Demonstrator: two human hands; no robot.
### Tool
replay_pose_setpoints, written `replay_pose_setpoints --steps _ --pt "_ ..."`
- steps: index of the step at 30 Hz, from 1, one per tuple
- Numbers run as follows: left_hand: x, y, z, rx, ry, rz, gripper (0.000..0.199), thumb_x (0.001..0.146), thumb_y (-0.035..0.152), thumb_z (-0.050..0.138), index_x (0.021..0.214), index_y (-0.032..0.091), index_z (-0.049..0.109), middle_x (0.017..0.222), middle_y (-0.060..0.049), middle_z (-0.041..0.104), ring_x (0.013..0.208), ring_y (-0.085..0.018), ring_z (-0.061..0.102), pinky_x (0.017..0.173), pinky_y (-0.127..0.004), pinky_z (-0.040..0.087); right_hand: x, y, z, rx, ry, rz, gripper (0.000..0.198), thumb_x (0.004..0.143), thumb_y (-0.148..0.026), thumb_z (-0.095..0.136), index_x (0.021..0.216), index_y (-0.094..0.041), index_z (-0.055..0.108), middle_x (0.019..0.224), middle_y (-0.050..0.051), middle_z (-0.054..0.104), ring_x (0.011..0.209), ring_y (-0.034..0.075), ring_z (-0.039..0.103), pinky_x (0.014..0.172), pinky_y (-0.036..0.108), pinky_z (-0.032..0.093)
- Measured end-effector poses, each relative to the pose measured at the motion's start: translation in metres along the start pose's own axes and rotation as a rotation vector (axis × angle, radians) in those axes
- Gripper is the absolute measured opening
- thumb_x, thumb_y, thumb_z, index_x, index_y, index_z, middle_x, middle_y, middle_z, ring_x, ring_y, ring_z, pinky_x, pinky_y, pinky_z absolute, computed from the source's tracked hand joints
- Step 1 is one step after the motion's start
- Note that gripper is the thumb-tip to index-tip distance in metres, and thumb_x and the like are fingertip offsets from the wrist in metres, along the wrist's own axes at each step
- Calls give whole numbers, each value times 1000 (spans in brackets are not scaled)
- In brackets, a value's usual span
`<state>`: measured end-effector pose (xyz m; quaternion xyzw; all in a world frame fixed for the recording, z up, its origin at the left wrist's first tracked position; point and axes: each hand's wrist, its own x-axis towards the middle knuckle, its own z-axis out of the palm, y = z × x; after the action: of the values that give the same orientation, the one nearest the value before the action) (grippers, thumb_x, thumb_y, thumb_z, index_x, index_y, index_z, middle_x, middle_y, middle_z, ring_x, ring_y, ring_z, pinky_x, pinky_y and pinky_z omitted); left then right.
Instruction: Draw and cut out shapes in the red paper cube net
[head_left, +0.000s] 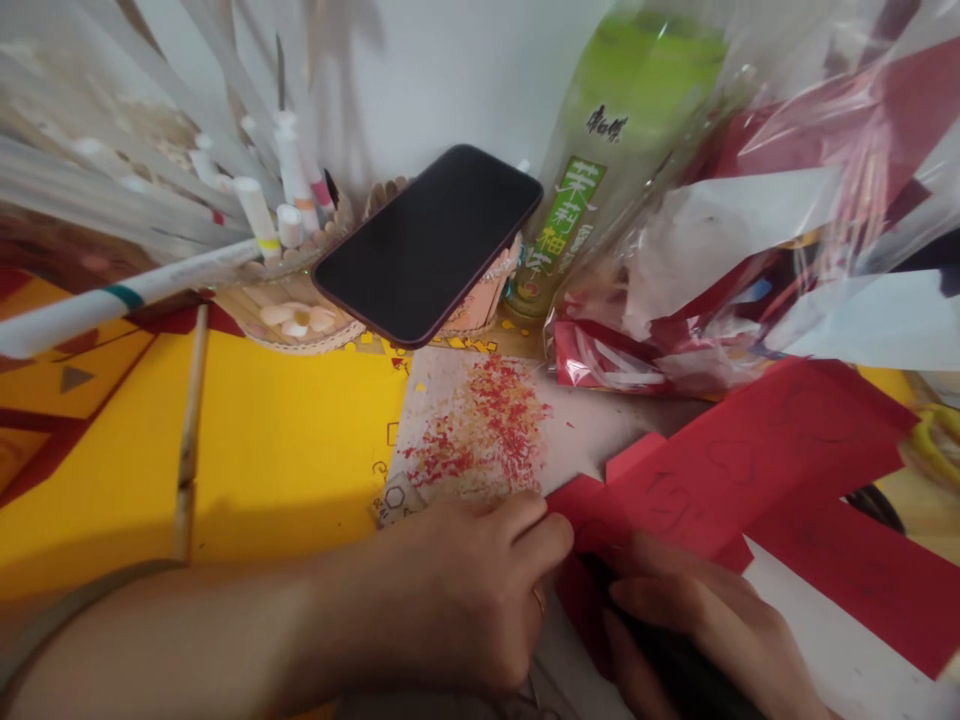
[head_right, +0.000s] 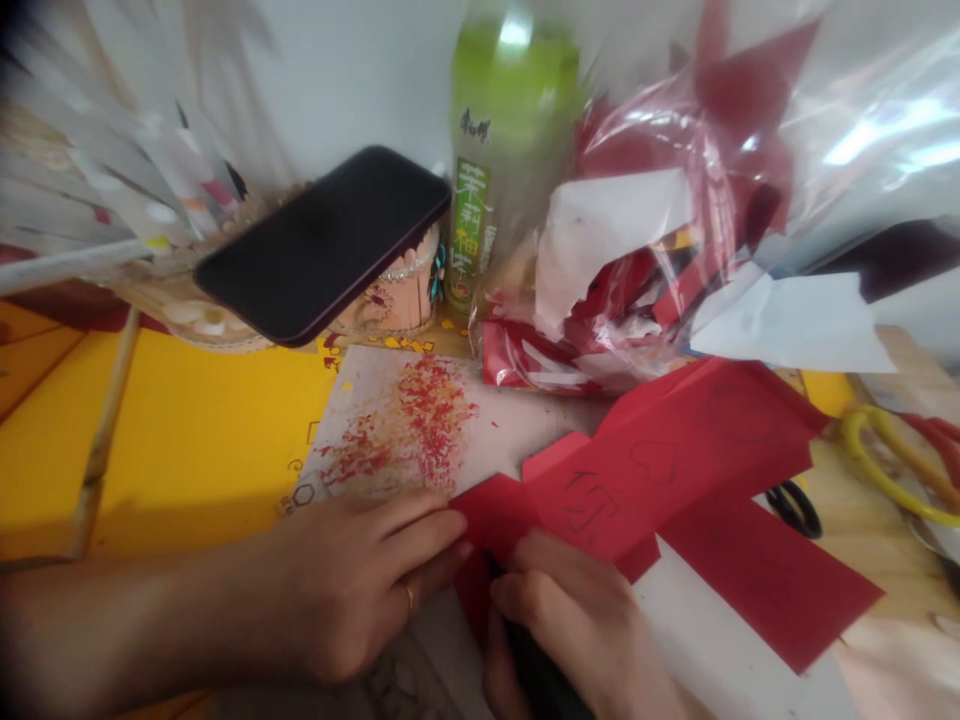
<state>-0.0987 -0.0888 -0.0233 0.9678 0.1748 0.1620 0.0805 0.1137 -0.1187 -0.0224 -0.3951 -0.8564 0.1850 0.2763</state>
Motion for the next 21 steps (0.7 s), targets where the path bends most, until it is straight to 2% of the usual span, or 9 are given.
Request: replay_pose_setpoints --steps 14,18,21 --pt "0 -1 6 -32 29 -26 17 88 9 51 82 9 67 93 -12 62 78 -22 55 52 -29 52 2 -2 1 -2 46 22 23 77 -5 45 82 -26 41 58 -5 45 44 10 40 40 22 29" --pt "0 -2 4 -26 6 -9 16 87 10 52 79 9 66 95 -13 62 80 -22 55 51 -27 52 -1 -3 -3 37 39 58 22 77 -7 49 84 -26 43 59 -5 48 44 10 45 39 21 34" --pt "-1 -2 4 -13 23 -17 18 88 9 50 82 10 66 93 -11 62 79 -22 55 50 -28 52 -7 -4 -9 55 136 184 18 79 -13 54 87 -27 45 66 -3 57 50 13 55 43 22 45"
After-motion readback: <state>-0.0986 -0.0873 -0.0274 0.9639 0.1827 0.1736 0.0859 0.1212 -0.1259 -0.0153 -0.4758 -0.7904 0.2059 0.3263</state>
